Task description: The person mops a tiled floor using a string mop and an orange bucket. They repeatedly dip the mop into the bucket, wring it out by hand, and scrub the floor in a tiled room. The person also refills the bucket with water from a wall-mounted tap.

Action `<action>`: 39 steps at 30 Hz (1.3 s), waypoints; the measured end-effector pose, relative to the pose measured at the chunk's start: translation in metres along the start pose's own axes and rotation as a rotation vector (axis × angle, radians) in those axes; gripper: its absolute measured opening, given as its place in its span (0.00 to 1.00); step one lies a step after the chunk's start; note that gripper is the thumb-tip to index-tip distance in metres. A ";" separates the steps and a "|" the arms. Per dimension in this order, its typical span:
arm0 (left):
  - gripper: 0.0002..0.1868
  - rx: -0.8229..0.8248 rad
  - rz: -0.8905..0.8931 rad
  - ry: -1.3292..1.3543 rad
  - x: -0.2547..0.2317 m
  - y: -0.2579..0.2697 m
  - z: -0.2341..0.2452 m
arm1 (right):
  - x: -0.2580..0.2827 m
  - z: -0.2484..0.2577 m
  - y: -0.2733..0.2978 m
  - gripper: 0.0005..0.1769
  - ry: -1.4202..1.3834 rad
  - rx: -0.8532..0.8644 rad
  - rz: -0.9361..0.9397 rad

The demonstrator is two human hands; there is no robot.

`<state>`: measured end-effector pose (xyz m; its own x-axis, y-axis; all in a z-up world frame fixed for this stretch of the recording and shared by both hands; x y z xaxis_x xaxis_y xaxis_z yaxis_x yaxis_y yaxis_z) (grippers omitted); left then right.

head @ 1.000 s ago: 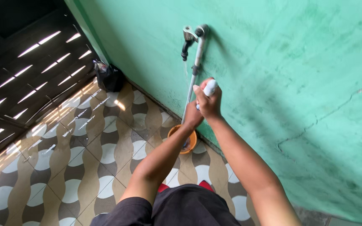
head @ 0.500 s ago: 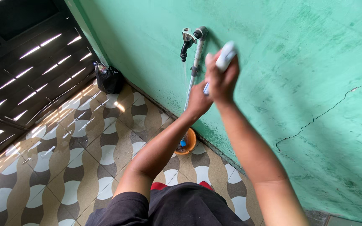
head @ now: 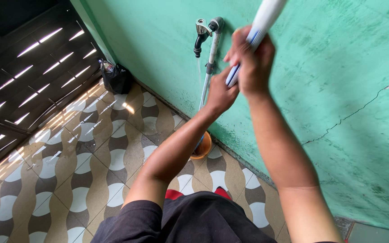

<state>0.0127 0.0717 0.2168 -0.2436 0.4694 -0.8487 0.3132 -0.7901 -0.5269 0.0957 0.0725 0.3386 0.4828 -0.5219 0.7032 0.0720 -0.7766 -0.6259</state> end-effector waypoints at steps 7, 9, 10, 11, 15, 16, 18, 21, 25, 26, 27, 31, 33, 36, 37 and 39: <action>0.18 0.188 -0.018 -0.098 0.028 0.013 -0.009 | -0.004 0.011 0.033 0.20 0.129 -0.167 -0.037; 0.24 0.203 0.062 -0.210 0.083 0.043 -0.007 | -0.049 0.025 0.063 0.21 0.137 -0.170 -0.144; 0.24 0.236 0.153 -0.263 0.114 0.064 -0.007 | -0.073 0.033 0.079 0.21 0.123 -0.161 -0.220; 0.25 0.266 0.234 -0.316 0.143 0.081 -0.006 | -0.095 0.038 0.097 0.21 0.198 -0.158 -0.303; 0.23 -0.055 0.122 -0.156 0.156 0.117 0.009 | -0.123 0.036 0.125 0.21 0.229 -0.088 -0.417; 0.18 -0.098 0.153 -0.138 0.145 0.114 0.007 | -0.115 0.033 0.119 0.21 0.250 -0.077 -0.386; 0.16 -0.171 0.137 -0.079 0.098 0.093 0.013 | -0.083 0.023 0.090 0.21 0.296 -0.066 -0.317; 0.12 -0.217 -0.093 -0.062 -0.001 0.038 0.020 | -0.003 -0.005 0.031 0.18 0.109 0.107 -0.060; 0.17 -0.231 -0.093 0.082 -0.085 0.008 0.028 | 0.078 -0.039 -0.009 0.22 0.008 0.189 0.068; 0.18 -0.235 -0.093 0.119 -0.093 0.005 0.028 | 0.084 -0.044 -0.011 0.22 0.004 0.187 0.081; 0.17 -0.213 -0.112 0.079 -0.094 0.006 0.029 | 0.087 -0.046 -0.011 0.22 -0.001 0.183 0.087; 0.16 -0.121 -0.171 0.006 -0.039 0.032 0.026 | 0.039 -0.034 0.021 0.18 0.025 0.072 0.029; 0.17 -0.055 -0.124 -0.082 0.018 0.051 0.027 | -0.007 -0.020 0.049 0.16 0.069 0.034 -0.035; 0.18 -0.009 -0.015 -0.271 0.098 0.089 0.028 | -0.080 0.003 0.101 0.10 0.162 0.020 -0.150; 0.18 -0.005 0.113 -0.222 0.121 0.101 0.029 | -0.101 0.010 0.119 0.09 0.188 0.012 -0.221; 0.17 0.002 0.373 -0.128 0.150 0.125 0.033 | -0.125 0.018 0.136 0.08 0.246 0.026 -0.262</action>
<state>-0.0151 0.0305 0.0251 -0.2256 0.0969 -0.9694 0.4000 -0.8981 -0.1829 0.0611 0.0384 0.1597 0.2210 -0.3783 0.8989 0.1892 -0.8875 -0.4201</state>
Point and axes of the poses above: each hand's wrist, its own y-axis away from the middle knuckle, its own z-axis out of the back of the hand, x = y × z, the point moved 7 cm from there along -y, towards the middle knuckle, and after that the axes turned 7 degrees about -x, right-handed, at the moved point
